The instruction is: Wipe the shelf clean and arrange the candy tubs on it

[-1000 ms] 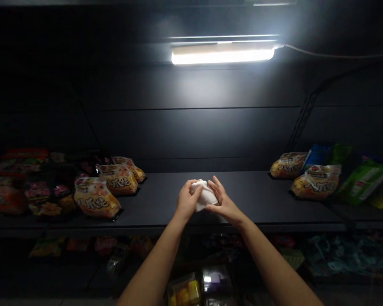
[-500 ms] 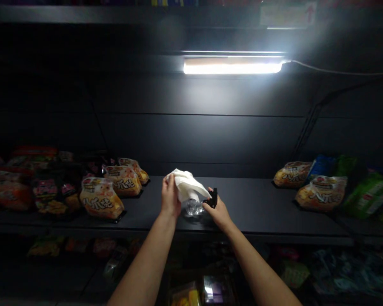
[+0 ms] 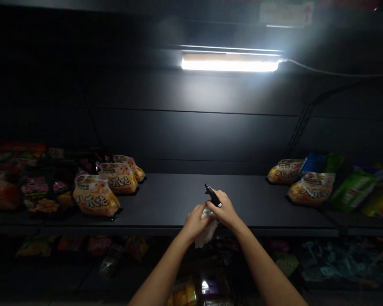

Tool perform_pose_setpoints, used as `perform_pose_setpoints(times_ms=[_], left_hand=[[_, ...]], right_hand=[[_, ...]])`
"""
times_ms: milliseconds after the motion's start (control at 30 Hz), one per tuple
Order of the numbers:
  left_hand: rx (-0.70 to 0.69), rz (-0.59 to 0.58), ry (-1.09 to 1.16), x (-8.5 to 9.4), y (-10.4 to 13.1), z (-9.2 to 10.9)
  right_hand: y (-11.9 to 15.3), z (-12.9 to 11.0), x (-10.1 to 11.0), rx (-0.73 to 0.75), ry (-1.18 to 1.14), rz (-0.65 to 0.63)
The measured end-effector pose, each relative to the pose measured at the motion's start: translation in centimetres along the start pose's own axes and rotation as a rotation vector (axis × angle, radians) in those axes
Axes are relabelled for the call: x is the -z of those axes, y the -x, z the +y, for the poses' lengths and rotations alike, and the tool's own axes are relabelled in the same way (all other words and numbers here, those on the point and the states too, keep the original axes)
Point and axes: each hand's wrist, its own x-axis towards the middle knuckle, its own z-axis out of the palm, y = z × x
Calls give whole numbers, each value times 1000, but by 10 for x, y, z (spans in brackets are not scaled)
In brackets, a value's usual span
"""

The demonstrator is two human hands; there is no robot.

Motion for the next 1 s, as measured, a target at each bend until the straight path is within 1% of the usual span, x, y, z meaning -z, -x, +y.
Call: perform_pose_setpoints(times_ms=[67,133,167,233,300,333,433,500,567,633,667,733,800,933,1000], left_hand=[[-46,-22,61,-2,2,6],[-81,-42,116,1,8,12],[-91,-52,132,4,13,14],[-82,-39,148,12,25,19],[-27,-9,186,20,42,22],[21,4,221,24,51,22],[168,1,333,32,79,21],[222,-5,369,34,95,21],[244,-13,355,37,106,20],[259,-16,328,40,114,19],[268,-15,321,42,117,18],[283,-3,325,47,121,14],[291,18,328,52,124,9],[295,30,296,59,125,1],[304,29,292,59,121,1]], right_hand=[[4,2,10,28,-117,-99],[8,3,19,4,-262,-187],[10,4,22,-29,-329,-211],[14,3,24,-142,-471,-201],[17,0,19,-293,-620,-171],[18,-3,15,-371,-674,-184],[21,-9,-5,-548,-706,-308],[20,-10,-20,-604,-665,-380],[18,-9,-30,-635,-621,-410],[16,-5,-33,-661,-603,-408],[15,-1,-31,-684,-614,-404],[14,10,-21,-735,-646,-389],[16,24,-2,-783,-632,-354],[24,60,50,-843,-533,-180],[30,76,79,-858,-503,-121]])
